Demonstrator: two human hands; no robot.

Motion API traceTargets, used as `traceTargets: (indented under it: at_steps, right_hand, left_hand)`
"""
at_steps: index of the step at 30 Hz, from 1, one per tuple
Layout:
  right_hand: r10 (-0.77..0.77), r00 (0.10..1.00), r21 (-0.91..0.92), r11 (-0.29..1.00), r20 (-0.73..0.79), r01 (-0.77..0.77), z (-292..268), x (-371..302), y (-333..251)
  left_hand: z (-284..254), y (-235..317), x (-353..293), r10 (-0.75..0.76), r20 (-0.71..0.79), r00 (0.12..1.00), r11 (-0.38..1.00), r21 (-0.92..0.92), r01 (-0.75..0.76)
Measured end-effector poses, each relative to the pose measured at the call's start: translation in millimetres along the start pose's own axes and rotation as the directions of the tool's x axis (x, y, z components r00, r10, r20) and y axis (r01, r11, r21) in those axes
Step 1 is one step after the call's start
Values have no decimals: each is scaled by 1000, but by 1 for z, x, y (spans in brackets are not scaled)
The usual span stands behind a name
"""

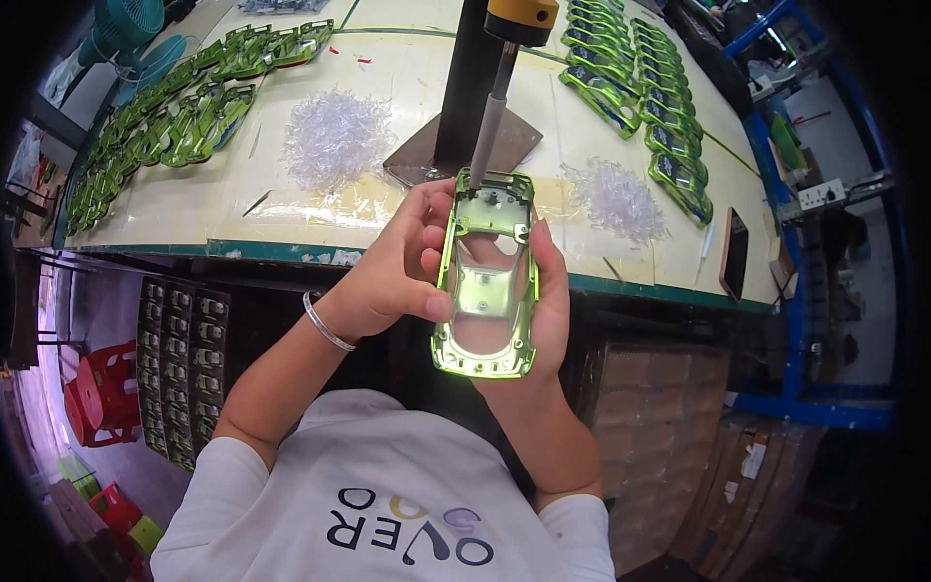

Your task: The person assembles toy car bodies by fitting transparent window inserts into the car shells by hand, pressing them against a mounted tool, and arranging the assembled car shells on the workbench.

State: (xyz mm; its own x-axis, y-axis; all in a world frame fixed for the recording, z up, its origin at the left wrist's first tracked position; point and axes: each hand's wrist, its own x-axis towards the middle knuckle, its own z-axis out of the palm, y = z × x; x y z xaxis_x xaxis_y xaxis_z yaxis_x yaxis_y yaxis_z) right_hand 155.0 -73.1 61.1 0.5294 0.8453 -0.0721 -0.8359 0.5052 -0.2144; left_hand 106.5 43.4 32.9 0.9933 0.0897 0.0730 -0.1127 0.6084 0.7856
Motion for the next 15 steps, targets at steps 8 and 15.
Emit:
traceTargets:
  at_steps: [8,15]
  right_hand:
    - [-17,1000,-17,1000,-7,17,-1,-1,-1]
    - [-30,999,-8,1000,-35,30,5,-4,0]
  left_hand:
    - [4,7,-1,-31,-20,999,999,36,32]
    - [8,6,0,-31,-21,999,999,44,32]
